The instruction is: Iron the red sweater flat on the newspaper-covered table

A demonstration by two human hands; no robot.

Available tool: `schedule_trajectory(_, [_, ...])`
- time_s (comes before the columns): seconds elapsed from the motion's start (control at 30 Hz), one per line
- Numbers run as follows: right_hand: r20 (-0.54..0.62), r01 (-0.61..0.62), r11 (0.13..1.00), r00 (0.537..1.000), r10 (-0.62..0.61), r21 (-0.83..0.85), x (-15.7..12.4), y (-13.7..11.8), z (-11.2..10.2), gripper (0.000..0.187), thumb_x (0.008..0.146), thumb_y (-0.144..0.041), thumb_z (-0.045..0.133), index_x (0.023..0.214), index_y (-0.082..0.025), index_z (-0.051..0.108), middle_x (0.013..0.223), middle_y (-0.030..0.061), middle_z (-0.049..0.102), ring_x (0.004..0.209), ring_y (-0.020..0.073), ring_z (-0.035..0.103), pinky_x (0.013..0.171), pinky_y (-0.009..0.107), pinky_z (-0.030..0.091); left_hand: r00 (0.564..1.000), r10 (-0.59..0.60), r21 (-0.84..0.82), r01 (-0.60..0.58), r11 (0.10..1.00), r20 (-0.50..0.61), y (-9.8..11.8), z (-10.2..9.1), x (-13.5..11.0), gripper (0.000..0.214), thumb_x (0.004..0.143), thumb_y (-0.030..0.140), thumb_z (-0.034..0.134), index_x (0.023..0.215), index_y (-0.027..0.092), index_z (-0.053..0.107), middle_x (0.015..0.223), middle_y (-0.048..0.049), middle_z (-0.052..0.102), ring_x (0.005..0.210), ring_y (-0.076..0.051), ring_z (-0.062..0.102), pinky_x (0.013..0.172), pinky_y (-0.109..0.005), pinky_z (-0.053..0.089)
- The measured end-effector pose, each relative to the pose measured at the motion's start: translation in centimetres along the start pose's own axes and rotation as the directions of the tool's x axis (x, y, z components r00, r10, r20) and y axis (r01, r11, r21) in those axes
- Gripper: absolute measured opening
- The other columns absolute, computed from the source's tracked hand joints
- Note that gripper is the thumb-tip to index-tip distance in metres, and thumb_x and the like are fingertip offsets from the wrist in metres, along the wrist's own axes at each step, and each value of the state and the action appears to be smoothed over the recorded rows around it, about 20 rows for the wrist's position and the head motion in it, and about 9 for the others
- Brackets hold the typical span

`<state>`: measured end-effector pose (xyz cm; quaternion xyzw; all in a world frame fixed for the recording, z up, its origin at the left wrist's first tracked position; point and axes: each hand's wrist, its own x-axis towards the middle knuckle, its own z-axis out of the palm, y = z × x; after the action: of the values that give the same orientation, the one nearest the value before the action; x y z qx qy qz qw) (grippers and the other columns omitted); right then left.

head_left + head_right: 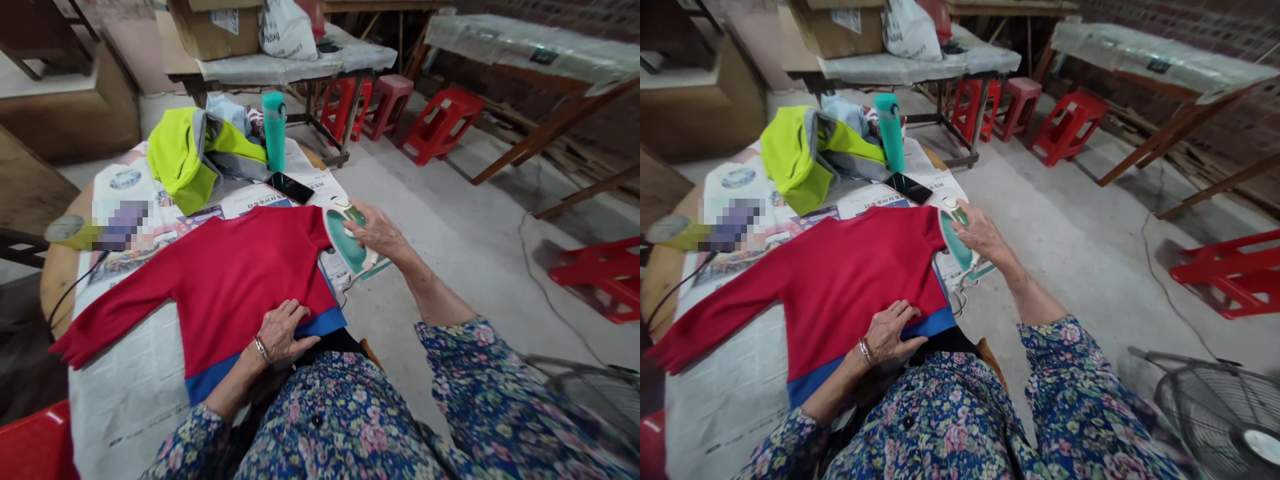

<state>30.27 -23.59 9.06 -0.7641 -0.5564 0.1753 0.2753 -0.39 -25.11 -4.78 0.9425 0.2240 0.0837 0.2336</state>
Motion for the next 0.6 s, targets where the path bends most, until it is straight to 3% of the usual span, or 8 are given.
schedule_trajectory(0.17, [0.190,0.142,0.986,0.969,-0.157,0.092,0.8,-5.0,5.0,0.061,0.096,-0.025,0.062,0.157,-0.021,0.063,0.124,0.0117,0.081,0.122,0.0321,0.073,0.103,0.046,0.057,1.000,0.006,0.028,-0.006,1.000,0.000,0.2,0.1,0.1,0.051,0.097,0.069,0.066,0.122,0.025,0.069,0.109,-0.0085,0.069,0.106,-0.027,0.068,0.085,-0.036,0.057])
schedule_trajectory(0.27, [0.216,0.127,0.987,0.965,-0.146,0.097,1.0,-6.1,6.4,0.063,0.097,-0.026,0.061,0.159,-0.019,0.060,0.125,0.0132,0.081,0.122,0.0325,0.074,0.105,0.046,0.057,1.000,-0.010,0.025,0.010,1.000,0.022,0.4,0.2,0.2,0.050,0.097,0.069,0.066,0.122,0.026,0.069,0.108,-0.0075,0.069,0.106,-0.026,0.068,0.083,-0.035,0.056])
schedule_trajectory(0.37, [0.186,0.030,0.998,0.982,-0.040,0.059,0.9,-5.0,5.5,0.067,0.097,-0.028,0.058,0.163,-0.016,0.056,0.109,0.0126,0.082,0.098,0.0303,0.079,0.093,0.044,0.061,0.999,-0.029,-0.001,0.029,1.000,0.038,0.7,0.4,0.3,0.051,0.096,0.069,0.067,0.125,0.027,0.068,0.110,-0.0079,0.069,0.107,-0.027,0.068,0.084,-0.036,0.055])
schedule_trajectory(0.47, [0.098,-0.098,0.995,0.990,0.100,-0.021,0.4,-3.3,3.5,0.069,0.096,-0.029,0.058,0.163,-0.010,0.055,0.094,0.0117,0.080,0.073,0.0265,0.075,0.084,0.044,0.062,0.997,-0.041,-0.011,0.042,0.999,0.058,0.9,0.4,0.4,0.051,0.097,0.067,0.068,0.128,0.027,0.067,0.114,-0.0083,0.069,0.111,-0.028,0.067,0.085,-0.037,0.056])
schedule_trajectory(0.6, [0.017,-0.151,0.985,0.988,0.152,-0.080,-0.5,-2.4,1.9,0.072,0.096,-0.032,0.060,0.162,-0.005,0.054,0.089,0.0117,0.078,0.062,0.0232,0.069,0.078,0.042,0.061,0.995,-0.062,-0.014,0.064,0.998,0.079,1.2,0.4,0.5,0.050,0.097,0.065,0.068,0.129,0.026,0.067,0.115,-0.0086,0.069,0.113,-0.029,0.066,0.088,-0.038,0.055])
